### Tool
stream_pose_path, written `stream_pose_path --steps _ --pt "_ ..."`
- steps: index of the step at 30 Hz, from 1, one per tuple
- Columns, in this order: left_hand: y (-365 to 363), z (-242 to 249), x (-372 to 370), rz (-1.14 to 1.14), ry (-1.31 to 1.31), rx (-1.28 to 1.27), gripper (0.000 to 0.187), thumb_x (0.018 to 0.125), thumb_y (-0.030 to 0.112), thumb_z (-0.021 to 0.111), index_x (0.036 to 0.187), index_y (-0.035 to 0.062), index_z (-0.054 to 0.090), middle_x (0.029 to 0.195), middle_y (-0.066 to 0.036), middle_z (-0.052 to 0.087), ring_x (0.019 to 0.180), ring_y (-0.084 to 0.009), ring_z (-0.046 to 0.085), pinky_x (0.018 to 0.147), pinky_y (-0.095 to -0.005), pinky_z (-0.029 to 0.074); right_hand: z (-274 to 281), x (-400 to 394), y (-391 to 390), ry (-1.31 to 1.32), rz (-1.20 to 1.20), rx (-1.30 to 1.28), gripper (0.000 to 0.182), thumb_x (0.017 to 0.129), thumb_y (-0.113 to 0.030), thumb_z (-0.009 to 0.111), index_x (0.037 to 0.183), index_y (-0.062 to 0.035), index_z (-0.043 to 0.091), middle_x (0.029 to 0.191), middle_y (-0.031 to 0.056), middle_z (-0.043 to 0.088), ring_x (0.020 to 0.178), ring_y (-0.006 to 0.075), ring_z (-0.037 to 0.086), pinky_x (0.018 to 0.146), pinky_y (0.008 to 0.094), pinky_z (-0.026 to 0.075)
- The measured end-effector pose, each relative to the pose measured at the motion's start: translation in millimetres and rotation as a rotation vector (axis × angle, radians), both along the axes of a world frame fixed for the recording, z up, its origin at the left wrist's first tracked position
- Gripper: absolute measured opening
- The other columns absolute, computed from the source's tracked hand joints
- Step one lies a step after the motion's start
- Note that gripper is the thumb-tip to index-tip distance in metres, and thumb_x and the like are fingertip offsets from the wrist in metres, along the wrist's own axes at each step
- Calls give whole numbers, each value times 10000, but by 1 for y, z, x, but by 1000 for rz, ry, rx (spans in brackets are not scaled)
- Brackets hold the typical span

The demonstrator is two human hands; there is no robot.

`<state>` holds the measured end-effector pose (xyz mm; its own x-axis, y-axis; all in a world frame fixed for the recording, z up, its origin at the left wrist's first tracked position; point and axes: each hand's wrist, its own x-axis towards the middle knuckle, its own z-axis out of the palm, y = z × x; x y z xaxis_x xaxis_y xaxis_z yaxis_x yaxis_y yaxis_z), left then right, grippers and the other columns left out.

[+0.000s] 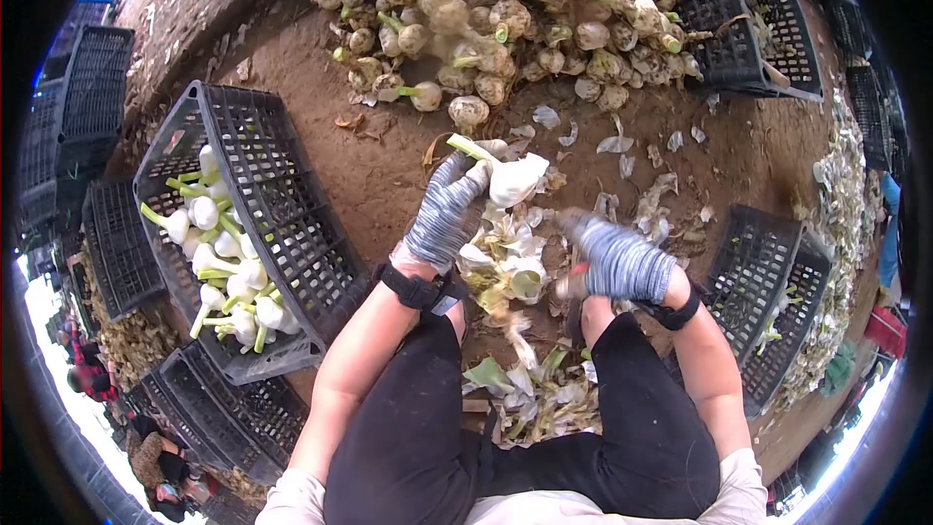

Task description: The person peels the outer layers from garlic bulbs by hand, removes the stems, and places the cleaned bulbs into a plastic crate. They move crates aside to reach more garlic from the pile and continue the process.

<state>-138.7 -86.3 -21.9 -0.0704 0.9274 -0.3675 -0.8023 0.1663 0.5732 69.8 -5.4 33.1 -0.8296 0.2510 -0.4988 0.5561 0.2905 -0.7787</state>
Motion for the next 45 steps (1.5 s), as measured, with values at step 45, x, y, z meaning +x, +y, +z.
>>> stream_pose_path --steps 45 --pt "69 -99 -40 -124 1500 -210 513 712 303 750 1083 26 529 975 -161 614 871 -325 610 780 -385 510 -69 -7 -8 -175 -209 6 418 785 -280 645 1095 -6 585 935 223 622 898 353 611 772 392 483"
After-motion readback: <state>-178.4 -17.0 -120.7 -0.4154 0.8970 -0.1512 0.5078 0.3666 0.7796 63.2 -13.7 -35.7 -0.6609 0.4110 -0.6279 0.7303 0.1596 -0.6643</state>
